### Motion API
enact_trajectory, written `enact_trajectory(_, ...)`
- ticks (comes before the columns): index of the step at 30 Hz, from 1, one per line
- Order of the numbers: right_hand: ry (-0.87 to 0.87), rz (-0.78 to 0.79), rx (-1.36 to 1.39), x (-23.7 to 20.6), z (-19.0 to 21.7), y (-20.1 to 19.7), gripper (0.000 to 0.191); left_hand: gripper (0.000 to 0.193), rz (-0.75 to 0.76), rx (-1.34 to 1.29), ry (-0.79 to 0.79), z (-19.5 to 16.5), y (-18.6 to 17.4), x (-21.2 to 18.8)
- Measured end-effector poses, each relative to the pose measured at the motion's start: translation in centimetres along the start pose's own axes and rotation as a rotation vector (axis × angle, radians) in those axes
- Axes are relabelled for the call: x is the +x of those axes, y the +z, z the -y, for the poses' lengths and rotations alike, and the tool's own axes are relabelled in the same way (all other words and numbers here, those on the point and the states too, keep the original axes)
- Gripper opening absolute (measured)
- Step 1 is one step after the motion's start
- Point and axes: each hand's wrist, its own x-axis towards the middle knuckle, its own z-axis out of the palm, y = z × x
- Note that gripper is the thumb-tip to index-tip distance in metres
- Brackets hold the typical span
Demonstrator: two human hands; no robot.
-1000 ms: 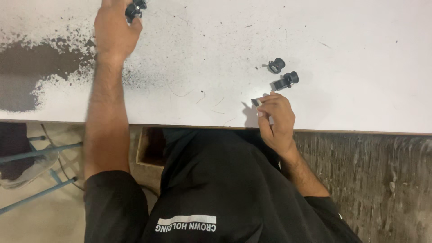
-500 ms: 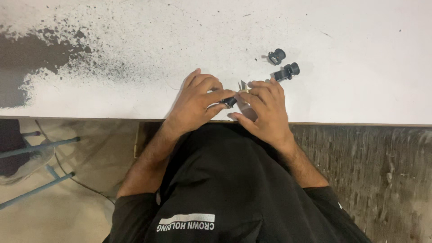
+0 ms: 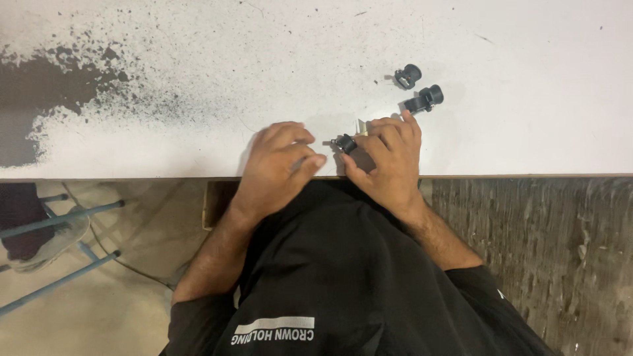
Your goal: The person sits at a white workbench assembling black plastic wheel-hub parts. They pick up a hub base, press and fit roller components into it by hand, occasionally using a small flat tool to help seat the parts, then set the finished hub on the table and start the next one.
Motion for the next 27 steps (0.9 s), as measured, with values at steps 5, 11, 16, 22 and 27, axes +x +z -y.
enact_trajectory(5,0.002,0.003,-0.015,-0.2,0.3,0.0,0.035,0.023,-0.005,0.020,0.059,-1.7,1.6,1.2)
enact_trajectory(11,0.023,-0.012,-0.027,-0.3,0.4,0.0,0.034,0.013,0.006,0.115,0.105,-1.4,2.3,1.0)
enact_trajectory(16,0.031,0.019,0.025,-0.4,-0.3,-0.5,0.035,0.016,-0.063,0.088,0.134,-1.1,2.7,0.3)
enact_trajectory(22,0.030,-0.132,0.222,-1.7,-0.7,-0.2,0.020,0.030,-0.131,0.115,0.147,-1.3,3.0,0.3)
enact_trajectory(27,-0.055,-0.100,0.339,-2.7,-0.2,0.9,0.027,0.021,-0.180,0.148,0.147,-1.3,3.6,0.1)
